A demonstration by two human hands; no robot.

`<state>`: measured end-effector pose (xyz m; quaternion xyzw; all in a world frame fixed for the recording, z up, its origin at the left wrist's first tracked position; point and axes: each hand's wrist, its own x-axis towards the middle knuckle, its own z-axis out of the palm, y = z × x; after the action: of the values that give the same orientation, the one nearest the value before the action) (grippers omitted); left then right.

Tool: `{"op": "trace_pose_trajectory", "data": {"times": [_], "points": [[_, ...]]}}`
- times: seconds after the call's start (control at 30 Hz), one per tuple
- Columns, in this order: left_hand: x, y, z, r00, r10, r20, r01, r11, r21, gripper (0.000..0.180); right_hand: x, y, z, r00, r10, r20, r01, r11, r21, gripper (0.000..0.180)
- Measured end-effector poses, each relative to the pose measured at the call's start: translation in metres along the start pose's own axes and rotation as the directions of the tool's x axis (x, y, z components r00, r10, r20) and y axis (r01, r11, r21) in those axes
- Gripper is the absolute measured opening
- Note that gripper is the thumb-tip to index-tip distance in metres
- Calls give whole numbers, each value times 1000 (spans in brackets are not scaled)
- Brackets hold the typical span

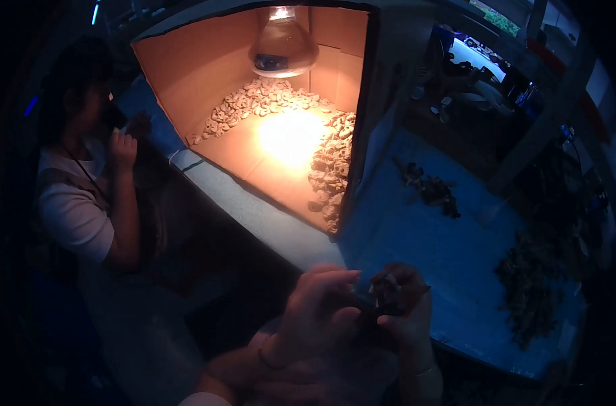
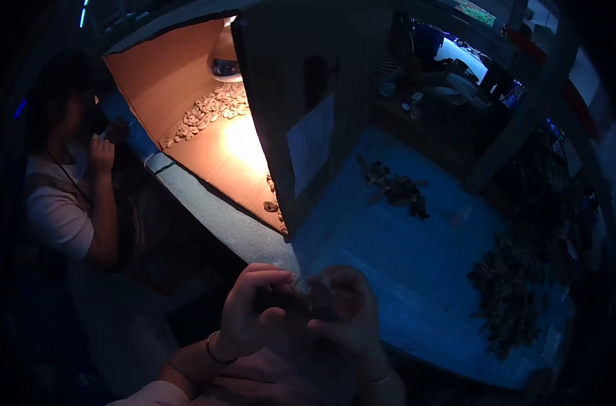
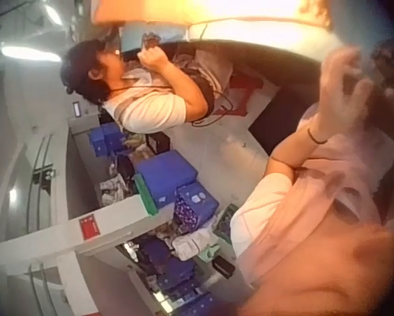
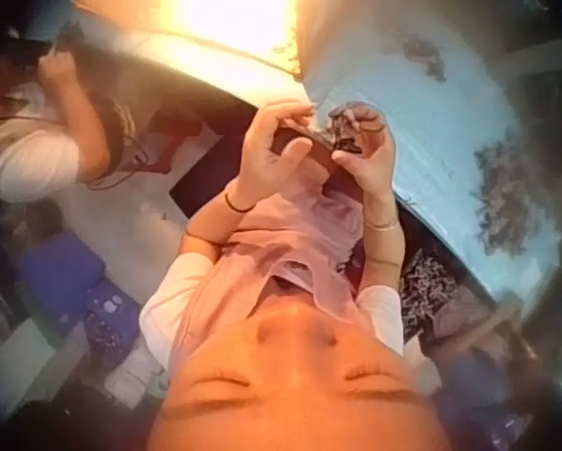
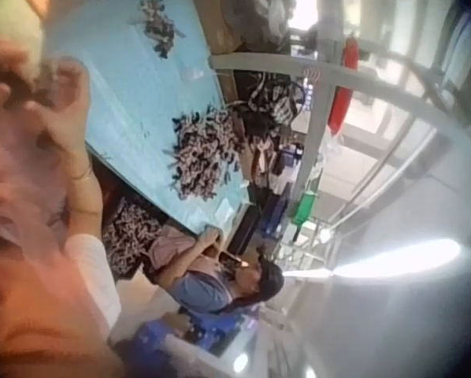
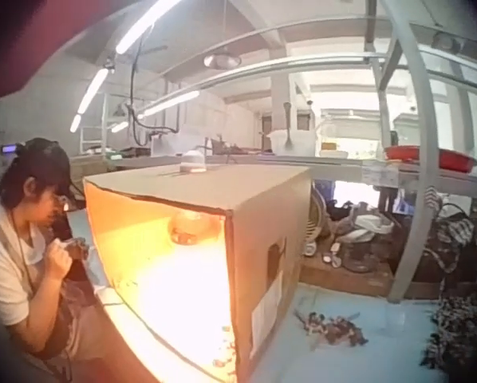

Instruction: The person assembles toy figurines by taking components from a cardboard box and the table, applying glue using a squeeze bottle, and pressing the parts together by hand.

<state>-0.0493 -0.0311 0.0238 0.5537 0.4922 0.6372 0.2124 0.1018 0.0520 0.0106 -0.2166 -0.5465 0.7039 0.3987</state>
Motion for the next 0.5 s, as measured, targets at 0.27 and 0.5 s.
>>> {"op": "trace_pose_trajectory", "data": {"times": [0.27, 0.5], "points": [[7, -1, 21, 994, -9, 112, 13, 999, -33, 18, -14, 2, -12, 981, -114, 160, 82, 977, 196, 73], [-4, 7, 30, 999, 21, -45, -20, 1000, 14, 20, -13, 9, -17, 951, -192, 243, 151, 972, 178, 72]]}}
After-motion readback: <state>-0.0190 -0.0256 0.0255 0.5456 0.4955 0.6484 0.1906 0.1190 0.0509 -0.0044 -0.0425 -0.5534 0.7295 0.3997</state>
